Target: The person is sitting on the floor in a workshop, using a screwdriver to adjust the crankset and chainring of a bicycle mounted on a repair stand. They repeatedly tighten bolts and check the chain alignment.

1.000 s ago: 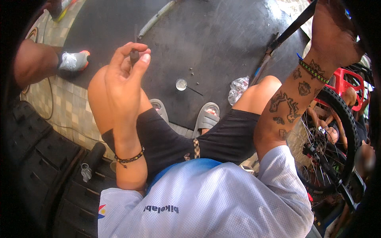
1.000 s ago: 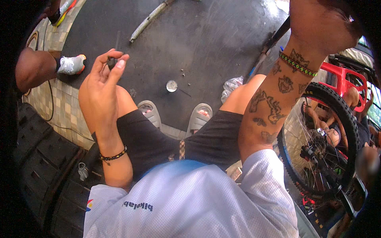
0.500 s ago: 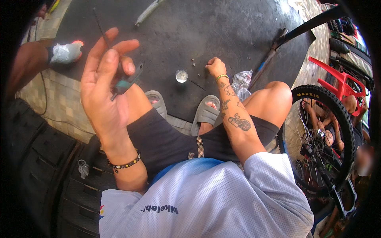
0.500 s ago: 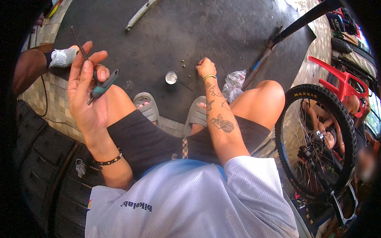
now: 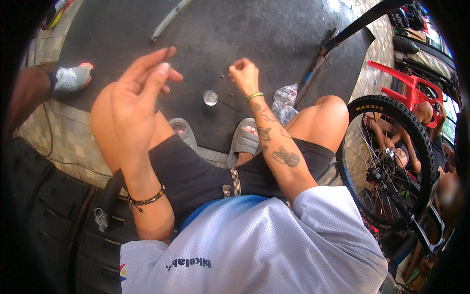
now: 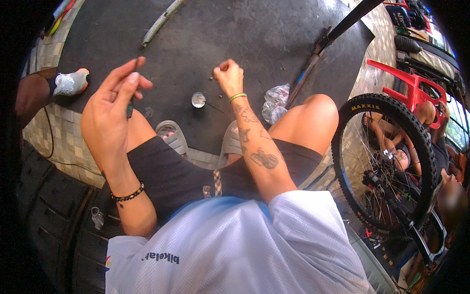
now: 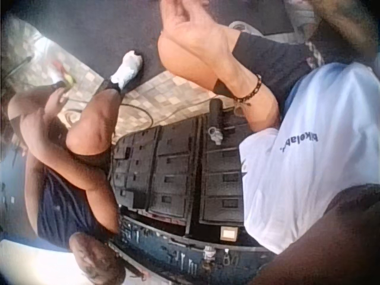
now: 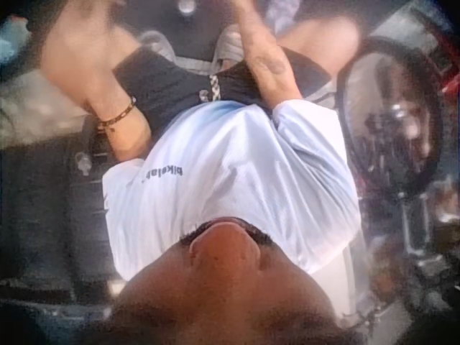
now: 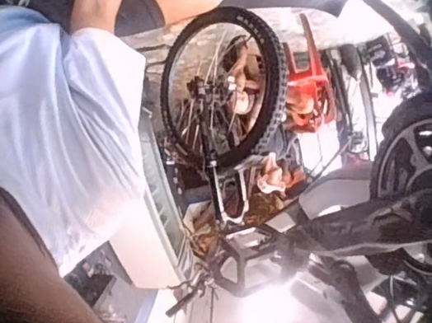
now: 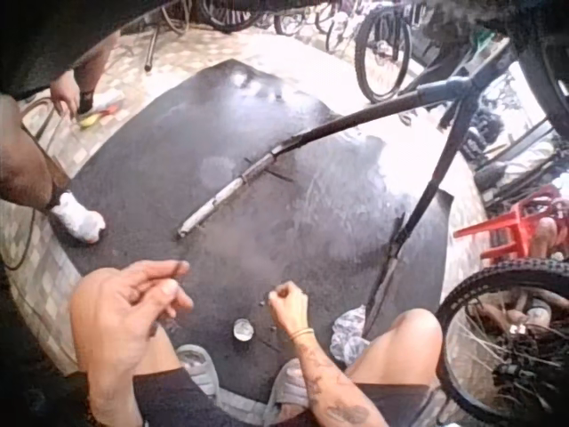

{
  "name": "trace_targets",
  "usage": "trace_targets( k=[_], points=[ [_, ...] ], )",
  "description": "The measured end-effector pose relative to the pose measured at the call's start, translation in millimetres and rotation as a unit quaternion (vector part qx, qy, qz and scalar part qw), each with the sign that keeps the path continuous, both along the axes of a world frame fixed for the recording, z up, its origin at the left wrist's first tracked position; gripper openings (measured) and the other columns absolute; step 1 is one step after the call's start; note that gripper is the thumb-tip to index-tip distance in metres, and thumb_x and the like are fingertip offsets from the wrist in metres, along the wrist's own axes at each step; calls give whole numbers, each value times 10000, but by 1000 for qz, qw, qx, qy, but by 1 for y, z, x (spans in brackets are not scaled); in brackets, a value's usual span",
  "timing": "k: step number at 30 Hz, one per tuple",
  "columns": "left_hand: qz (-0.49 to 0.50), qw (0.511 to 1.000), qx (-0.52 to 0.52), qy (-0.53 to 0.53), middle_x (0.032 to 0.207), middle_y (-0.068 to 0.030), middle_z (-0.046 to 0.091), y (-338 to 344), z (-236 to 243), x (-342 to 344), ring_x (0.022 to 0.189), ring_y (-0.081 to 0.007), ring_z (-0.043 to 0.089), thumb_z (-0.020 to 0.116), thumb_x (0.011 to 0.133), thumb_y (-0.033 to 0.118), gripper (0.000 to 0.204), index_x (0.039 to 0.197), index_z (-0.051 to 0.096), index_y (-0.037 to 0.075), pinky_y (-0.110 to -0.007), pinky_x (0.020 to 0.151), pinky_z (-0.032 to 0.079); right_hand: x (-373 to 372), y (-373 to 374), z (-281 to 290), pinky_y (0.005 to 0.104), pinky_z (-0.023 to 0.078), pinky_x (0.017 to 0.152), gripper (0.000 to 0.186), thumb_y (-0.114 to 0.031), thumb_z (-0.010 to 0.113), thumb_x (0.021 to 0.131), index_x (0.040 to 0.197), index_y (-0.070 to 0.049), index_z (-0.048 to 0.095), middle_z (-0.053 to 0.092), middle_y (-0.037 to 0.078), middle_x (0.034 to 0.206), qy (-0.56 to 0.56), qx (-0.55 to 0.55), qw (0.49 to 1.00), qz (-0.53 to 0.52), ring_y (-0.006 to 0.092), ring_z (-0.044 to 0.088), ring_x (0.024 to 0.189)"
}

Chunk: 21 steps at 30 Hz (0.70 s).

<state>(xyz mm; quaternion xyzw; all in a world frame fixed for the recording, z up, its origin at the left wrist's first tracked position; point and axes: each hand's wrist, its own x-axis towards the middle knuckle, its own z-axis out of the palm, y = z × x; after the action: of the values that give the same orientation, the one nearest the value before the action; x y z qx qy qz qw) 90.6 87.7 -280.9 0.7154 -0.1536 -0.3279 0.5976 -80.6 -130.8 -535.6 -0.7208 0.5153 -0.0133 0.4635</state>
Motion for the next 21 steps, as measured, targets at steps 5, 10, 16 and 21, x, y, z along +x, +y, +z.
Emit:
trace_targets(
  k=[5, 10, 16, 21],
  points=[
    [-37, 999, -8, 3, 894, -42, 751, -7, -18, -4, 824, -87, 673, 687, 1014, 81, 275, 1267, 767, 8, -229, 736, 486, 58, -4, 162, 314, 655, 860, 207, -46, 752, 992, 1154, 64, 686, 776, 144, 1005, -431, 170, 881, 92, 212, 786, 947],
    [-63, 995, -73, 26, 885, -53, 748, -17, -11, -8, 814, -90, 668, 695, 994, 45, 263, 1238, 778, -8, -230, 763, 507, 55, -3, 226, 283, 638, 910, 240, -22, 739, 993, 1205, 87, 718, 773, 141, 1055, -427, 94, 883, 169, 199, 776, 993],
    [-88, 996, -31, -3, 858, -16, 739, -17, -13, -8, 778, -55, 640, 707, 1005, 102, 283, 1270, 778, 29, -211, 668, 436, 46, -7, 241, 266, 628, 902, 198, 32, 705, 994, 1183, 70, 753, 773, 111, 1057, -403, 64, 889, 205, 177, 774, 993],
    [-75, 997, -34, -1, 821, -12, 724, -15, -12, -9, 757, -51, 631, 705, 997, 86, 266, 1240, 787, 14, -207, 662, 459, 45, -14, 243, 257, 624, 883, 176, 34, 704, 988, 1149, 39, 777, 756, 79, 1064, -382, 31, 894, 231, 165, 770, 992]
  ],
)
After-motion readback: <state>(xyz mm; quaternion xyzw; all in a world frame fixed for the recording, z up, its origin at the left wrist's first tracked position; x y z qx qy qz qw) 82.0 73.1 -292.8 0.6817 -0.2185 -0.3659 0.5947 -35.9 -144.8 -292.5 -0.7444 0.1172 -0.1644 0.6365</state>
